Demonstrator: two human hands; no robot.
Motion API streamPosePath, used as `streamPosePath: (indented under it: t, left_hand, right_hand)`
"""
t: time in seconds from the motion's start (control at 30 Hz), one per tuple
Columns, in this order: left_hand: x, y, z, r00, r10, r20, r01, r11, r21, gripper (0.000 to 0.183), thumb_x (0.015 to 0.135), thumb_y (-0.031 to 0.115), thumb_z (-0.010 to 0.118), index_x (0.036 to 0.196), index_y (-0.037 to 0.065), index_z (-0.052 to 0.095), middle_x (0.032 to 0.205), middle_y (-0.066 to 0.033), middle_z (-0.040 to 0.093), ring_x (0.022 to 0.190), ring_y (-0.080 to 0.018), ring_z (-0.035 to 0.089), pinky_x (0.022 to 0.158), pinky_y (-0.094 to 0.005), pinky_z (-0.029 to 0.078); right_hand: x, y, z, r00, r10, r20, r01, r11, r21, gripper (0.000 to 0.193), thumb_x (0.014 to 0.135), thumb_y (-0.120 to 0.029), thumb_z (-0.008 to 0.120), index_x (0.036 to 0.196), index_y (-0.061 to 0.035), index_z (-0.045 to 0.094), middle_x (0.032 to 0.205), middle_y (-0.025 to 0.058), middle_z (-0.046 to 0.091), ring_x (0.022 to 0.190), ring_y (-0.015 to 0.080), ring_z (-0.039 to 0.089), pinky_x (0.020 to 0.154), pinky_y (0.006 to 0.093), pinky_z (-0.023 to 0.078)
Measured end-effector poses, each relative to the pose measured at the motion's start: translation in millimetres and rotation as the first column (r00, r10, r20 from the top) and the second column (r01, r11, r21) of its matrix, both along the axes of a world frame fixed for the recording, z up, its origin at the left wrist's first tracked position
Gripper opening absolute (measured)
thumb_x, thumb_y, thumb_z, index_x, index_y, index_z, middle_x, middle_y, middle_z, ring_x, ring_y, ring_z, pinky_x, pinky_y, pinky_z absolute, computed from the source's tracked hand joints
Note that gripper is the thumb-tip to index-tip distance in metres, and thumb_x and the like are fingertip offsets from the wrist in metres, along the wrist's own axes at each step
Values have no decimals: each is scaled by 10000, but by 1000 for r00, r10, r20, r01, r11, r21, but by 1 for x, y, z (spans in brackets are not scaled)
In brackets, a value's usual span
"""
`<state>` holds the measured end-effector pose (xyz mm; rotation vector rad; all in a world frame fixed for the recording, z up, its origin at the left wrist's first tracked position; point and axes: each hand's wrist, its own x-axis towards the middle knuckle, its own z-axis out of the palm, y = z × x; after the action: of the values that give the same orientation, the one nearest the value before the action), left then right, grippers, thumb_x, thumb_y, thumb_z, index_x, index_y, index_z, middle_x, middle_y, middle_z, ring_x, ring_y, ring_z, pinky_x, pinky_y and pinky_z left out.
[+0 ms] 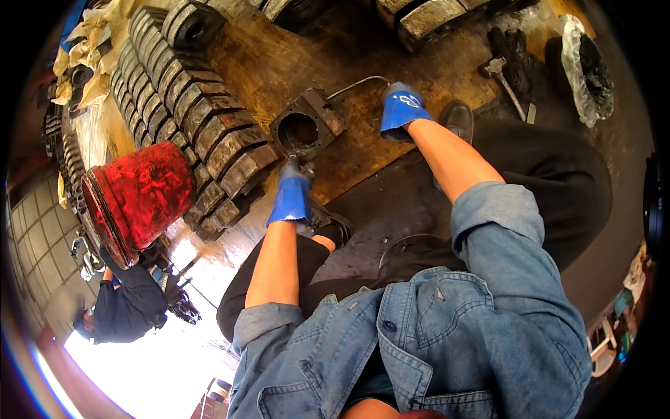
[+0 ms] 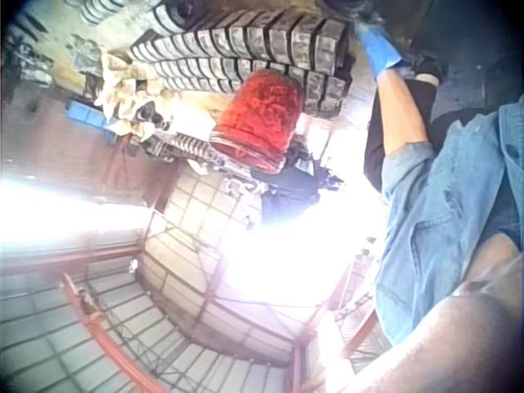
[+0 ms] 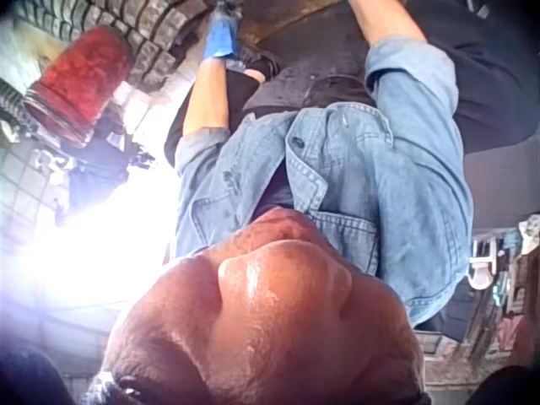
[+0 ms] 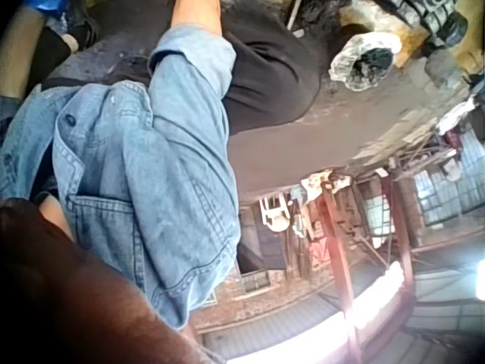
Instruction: The person cleans industrial metal castings by hand using a small metal scraper and a hammer to remove excess material and debris.
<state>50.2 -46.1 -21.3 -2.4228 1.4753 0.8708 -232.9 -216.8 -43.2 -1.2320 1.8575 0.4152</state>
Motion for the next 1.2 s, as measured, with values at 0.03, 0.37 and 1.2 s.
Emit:
streamPosePath:
  t: [0.03,0.37,1.2]
  left_hand:
    - [2,0,-2,1000,-3,2,3,1000,3,535,801,345,657,1227,36,561,1171,-213,613,1108,-368,575,950,-395,459]
    - [6,-4,2,998,50,-42,-48,997,61,471,794,341,660,1167,61,596,1150,-208,622,1085,-369,586,932,-397,469]
    - [5,-1,45,976,185,-113,-170,977,131,432,818,327,620,1162,67,614,1216,-163,597,1163,-311,551,979,-404,455]
  right_hand:
    - [4,0,1,1000,-7,5,7,1000,-7,289,838,-222,604,1081,-91,687,1207,138,614,1111,344,588,884,419,509]
    - [15,4,-5,991,130,42,-126,988,-88,291,842,-215,590,1081,-76,682,1178,151,622,1099,354,590,872,411,513]
    - [42,-4,-27,192,928,-321,-981,167,-103,236,791,-177,588,950,-62,719,988,167,684,942,310,661,795,353,540]
